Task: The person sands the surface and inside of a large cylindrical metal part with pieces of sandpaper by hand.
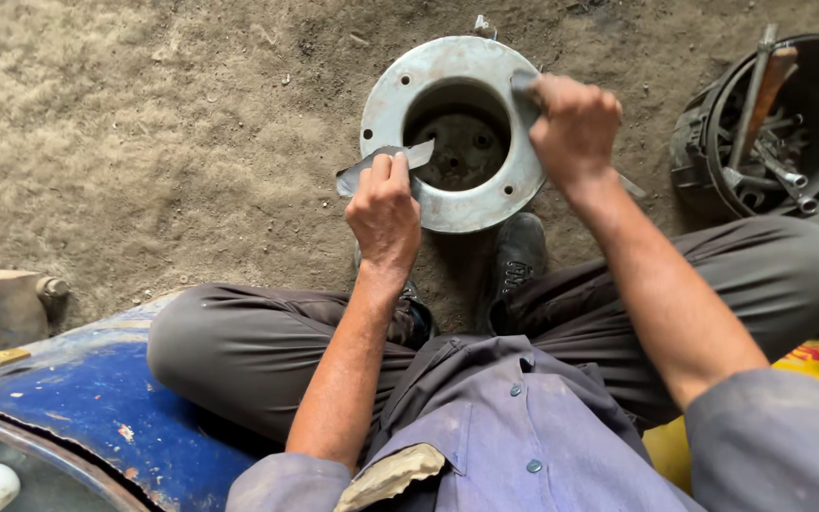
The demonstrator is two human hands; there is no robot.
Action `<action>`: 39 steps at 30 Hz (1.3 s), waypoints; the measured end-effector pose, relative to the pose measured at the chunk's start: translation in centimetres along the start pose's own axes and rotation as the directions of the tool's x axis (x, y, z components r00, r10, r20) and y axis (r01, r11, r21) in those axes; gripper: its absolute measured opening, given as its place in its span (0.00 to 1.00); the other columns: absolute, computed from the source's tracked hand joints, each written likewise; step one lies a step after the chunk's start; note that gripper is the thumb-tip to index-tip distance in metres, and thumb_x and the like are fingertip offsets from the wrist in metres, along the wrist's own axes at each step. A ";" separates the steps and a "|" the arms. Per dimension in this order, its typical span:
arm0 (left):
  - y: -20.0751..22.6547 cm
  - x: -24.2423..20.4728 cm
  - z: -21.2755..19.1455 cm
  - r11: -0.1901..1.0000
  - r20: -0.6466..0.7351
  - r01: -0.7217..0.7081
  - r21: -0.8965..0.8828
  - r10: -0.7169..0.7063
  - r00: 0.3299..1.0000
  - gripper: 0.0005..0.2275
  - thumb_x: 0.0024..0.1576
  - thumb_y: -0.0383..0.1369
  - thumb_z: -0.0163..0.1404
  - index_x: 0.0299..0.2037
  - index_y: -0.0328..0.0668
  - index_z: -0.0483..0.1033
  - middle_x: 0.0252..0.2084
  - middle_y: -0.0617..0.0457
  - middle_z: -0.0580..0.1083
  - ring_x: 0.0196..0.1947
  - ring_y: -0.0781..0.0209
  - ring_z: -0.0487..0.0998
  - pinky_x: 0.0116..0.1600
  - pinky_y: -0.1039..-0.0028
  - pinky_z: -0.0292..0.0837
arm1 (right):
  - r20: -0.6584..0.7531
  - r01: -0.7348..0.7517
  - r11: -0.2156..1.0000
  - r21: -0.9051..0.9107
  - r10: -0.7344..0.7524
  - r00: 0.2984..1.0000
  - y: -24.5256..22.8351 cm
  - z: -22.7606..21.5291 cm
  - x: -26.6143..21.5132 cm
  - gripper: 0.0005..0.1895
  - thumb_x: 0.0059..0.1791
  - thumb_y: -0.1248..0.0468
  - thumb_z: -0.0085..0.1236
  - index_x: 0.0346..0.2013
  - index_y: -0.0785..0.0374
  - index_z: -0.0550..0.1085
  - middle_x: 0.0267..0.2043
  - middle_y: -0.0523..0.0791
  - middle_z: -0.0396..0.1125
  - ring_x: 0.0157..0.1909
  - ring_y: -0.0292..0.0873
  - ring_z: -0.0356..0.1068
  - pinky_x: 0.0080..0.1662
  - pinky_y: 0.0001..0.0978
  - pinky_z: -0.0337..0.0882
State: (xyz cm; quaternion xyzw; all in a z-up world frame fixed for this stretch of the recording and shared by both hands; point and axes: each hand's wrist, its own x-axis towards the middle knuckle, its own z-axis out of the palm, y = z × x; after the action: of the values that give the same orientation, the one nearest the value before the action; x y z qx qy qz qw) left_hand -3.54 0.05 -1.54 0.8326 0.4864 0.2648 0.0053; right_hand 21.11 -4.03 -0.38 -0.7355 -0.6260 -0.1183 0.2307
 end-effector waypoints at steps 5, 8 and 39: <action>-0.1 -0.1 -1.4 0.998 -0.002 0.005 -0.070 -0.006 1.000 0.12 0.52 0.18 0.54 0.45 0.37 0.79 0.39 0.53 0.75 0.36 0.55 0.79 0.37 0.68 0.78 | 0.090 -0.075 0.993 -0.089 0.083 0.993 -2.2 -2.1 -2.7 0.08 0.56 0.70 0.57 0.35 0.60 0.81 0.28 0.50 0.74 0.25 0.49 0.73 0.29 0.42 0.69; -0.1 -0.1 -1.3 0.999 0.010 0.011 -0.052 -0.010 1.000 0.11 0.51 0.19 0.53 0.44 0.37 0.79 0.39 0.53 0.75 0.37 0.55 0.79 0.36 0.68 0.78 | -0.017 0.013 1.000 -0.014 -0.013 1.000 -3.9 -4.0 -6.7 0.10 0.51 0.74 0.50 0.41 0.64 0.79 0.40 0.52 0.75 0.38 0.50 0.76 0.40 0.41 0.75; 6.6 -4.2 -3.2 0.880 -0.171 -0.413 -0.235 0.381 0.909 0.08 0.58 0.25 0.47 0.44 0.30 0.74 0.43 0.46 0.74 0.44 0.53 0.78 0.50 0.68 0.78 | -0.033 0.071 0.993 0.096 -0.068 0.997 -1.7 -1.5 -2.0 0.05 0.55 0.68 0.57 0.43 0.57 0.79 0.39 0.49 0.75 0.36 0.49 0.76 0.36 0.39 0.74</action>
State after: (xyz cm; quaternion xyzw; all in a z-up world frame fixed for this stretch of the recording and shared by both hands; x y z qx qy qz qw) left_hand -1.28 -7.61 1.13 0.8889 0.2648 0.3724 0.0336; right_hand 19.23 -6.28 0.34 -0.6993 -0.6528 -0.1065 0.2712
